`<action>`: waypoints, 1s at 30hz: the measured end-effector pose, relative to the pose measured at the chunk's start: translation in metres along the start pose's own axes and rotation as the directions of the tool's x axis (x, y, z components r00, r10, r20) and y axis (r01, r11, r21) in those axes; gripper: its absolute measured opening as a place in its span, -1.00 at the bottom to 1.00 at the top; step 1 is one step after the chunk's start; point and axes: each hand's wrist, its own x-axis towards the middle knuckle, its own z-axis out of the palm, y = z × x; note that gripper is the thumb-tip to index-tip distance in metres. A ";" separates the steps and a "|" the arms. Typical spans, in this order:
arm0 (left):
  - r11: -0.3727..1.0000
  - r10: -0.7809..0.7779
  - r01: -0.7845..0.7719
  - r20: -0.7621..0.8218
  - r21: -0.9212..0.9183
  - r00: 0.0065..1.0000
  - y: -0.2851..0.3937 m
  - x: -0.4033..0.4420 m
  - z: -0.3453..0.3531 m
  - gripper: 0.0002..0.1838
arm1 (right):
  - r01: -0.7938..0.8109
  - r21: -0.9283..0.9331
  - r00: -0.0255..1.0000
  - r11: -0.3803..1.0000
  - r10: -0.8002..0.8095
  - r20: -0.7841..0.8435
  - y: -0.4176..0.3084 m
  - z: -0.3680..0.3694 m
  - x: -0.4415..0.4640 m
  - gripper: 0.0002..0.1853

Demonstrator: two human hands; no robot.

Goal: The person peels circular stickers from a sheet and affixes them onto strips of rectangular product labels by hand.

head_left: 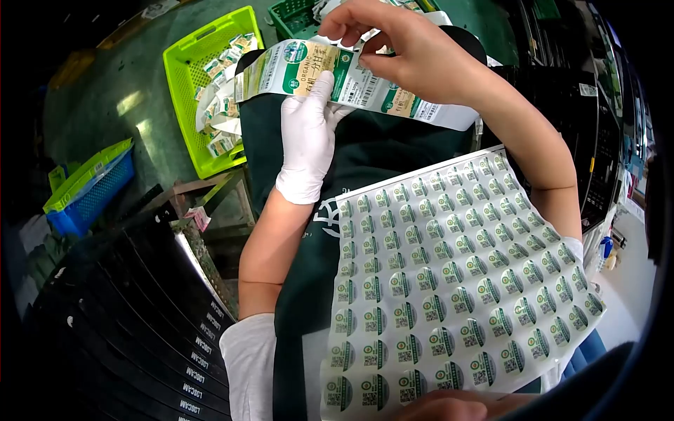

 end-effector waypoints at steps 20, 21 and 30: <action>-0.188 0.919 -0.419 0.310 0.888 0.243 0.105 -0.025 -0.102 -0.58 | -0.072 0.568 0.955 0.820 -0.107 0.276 0.024 -0.042 -0.074 -0.26; -0.006 0.929 -0.518 0.196 0.856 0.313 0.113 -0.030 -0.105 -0.54 | -0.116 0.594 0.943 0.796 -0.099 0.317 0.024 -0.042 -0.084 -0.16; 0.244 0.916 -0.660 0.055 0.711 0.398 0.134 -0.048 -0.092 -0.14 | 0.339 0.675 0.672 0.655 -0.671 0.313 -0.053 -0.059 -0.134 -0.52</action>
